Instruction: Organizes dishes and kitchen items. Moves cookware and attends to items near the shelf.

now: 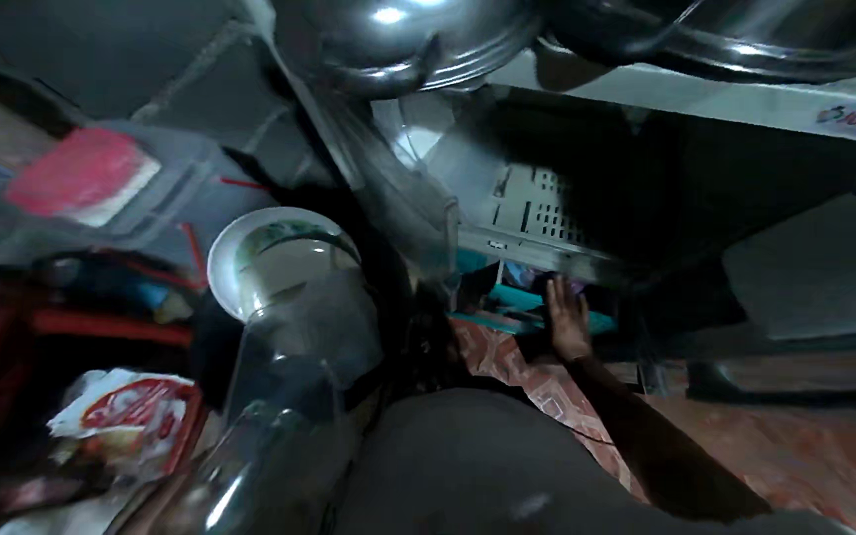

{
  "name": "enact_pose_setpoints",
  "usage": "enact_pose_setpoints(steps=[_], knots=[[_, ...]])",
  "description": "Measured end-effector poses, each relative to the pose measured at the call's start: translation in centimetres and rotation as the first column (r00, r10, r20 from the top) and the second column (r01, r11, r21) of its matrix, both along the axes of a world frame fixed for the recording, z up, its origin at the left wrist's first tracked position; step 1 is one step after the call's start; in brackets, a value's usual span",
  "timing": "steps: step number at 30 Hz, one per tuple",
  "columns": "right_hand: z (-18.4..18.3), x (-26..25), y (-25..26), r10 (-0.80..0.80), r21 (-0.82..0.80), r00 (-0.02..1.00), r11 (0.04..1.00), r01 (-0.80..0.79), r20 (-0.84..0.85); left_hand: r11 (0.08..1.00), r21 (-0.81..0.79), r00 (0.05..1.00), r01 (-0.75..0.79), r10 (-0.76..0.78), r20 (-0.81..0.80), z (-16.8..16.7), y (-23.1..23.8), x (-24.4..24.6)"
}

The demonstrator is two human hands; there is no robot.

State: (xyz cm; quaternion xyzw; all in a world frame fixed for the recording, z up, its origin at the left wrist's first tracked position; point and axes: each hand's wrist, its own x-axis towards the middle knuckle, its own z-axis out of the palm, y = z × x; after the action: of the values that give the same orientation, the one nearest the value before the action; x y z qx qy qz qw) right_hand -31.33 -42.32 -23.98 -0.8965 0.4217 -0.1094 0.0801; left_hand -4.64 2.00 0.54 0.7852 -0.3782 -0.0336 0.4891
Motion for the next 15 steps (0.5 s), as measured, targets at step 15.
enact_pose_setpoints(steps=[15], knots=[[19.6,10.2,10.1,0.141,0.344,0.32,-0.212,-0.915,0.937,0.912,0.227,0.827,0.341,-0.406,0.389,1.6,-12.8,-3.0]])
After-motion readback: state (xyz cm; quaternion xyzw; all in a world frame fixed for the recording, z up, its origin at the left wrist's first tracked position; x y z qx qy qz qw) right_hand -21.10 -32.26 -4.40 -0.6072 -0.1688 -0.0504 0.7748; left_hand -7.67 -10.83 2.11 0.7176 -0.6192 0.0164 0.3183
